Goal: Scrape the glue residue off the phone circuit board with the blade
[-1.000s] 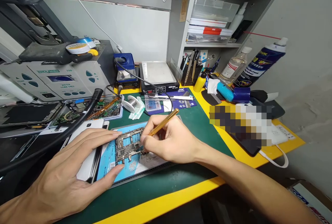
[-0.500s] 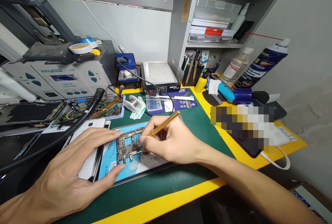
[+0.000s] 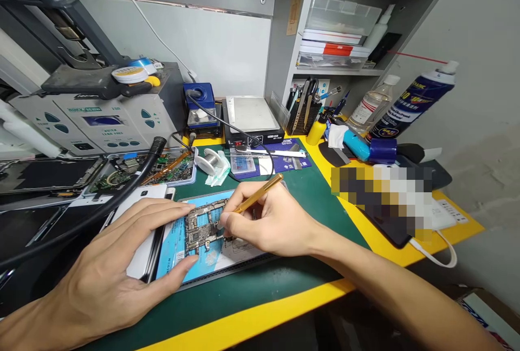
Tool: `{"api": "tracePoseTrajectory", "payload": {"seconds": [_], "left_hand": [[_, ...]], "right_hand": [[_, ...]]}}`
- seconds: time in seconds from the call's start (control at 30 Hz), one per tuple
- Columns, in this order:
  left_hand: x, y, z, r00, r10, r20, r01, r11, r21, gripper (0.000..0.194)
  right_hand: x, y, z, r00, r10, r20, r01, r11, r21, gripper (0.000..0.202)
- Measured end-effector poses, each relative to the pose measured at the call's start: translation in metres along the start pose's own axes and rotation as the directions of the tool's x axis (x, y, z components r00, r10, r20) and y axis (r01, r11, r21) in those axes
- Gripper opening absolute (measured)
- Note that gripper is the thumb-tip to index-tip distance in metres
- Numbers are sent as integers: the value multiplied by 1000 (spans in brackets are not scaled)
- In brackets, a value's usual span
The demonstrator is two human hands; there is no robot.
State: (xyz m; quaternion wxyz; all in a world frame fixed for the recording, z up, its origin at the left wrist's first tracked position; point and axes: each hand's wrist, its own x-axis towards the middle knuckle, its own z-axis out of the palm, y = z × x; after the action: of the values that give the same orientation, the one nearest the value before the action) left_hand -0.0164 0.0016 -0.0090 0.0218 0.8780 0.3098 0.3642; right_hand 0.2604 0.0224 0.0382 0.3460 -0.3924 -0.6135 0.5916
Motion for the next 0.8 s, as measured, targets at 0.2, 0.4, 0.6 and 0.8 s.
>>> {"api": "tracePoseTrajectory", "payload": {"seconds": [0.2,0.4,0.6,0.8], "left_hand": [[1,0,0,1000,1,-1,-1,1000,-1,43],[-3,-1,0,1000,-8,1,8,1000,-1,46],[-2,-1,0,1000,-6,-3,6,1000,5,45],[-2,1,0,1000,-8,-3,8,1000,-4,44]], "right_hand": [[-1,1,0,1000,4,-2,-4,1000,-4,17],[-1,-1,-2,1000,11,22,-9,998,-58,21],[-1,0,-2,1000,20,5,-20,999,-30,24],[-1,-1,-1,1000,5,11,-4,999,-33,19]]}}
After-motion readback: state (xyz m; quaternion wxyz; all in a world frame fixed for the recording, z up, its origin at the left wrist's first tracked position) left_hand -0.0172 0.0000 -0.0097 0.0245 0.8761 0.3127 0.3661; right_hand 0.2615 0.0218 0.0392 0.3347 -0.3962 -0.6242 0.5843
